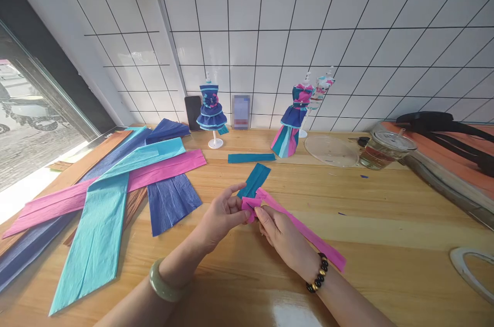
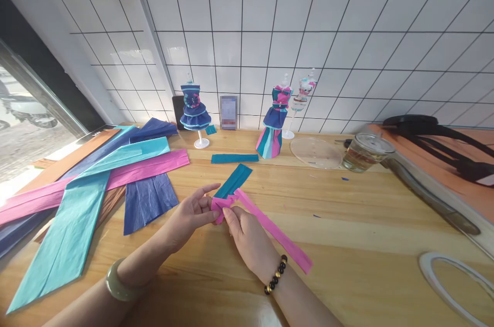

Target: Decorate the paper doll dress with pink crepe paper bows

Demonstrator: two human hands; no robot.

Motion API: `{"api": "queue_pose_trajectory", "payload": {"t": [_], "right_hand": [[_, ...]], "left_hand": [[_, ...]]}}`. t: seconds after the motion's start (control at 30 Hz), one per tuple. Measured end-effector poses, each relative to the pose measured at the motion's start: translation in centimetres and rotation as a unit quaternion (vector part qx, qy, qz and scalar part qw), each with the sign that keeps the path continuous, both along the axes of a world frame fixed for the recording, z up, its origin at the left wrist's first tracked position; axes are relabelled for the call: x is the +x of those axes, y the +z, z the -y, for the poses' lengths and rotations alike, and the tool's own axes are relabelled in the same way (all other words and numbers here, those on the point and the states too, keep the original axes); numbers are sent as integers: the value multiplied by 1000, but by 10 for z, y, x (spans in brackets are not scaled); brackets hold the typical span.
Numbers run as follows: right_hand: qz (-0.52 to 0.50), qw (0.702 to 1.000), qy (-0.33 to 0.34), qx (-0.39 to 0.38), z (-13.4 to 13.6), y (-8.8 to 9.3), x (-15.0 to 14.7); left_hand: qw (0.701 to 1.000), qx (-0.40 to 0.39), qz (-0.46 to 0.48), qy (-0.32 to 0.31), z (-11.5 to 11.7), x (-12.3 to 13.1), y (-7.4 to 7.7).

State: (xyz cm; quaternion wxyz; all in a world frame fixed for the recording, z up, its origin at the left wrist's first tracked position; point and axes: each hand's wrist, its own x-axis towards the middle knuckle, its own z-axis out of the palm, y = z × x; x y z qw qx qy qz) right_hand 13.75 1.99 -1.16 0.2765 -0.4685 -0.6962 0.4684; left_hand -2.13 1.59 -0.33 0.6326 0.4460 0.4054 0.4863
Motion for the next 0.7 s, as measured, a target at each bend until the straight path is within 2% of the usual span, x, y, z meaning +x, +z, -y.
{"api": "queue_pose_trajectory", "payload": {"t": [0.43,0.7], "right_hand": [[-10,1000,-12,-7,1,1,-1],[1,1000,-16,-16,0,-2,0]], "left_hand": [[1000,-19,8,5,1,2,-3],[998,0,-49,25,-1,-3,2]]}}
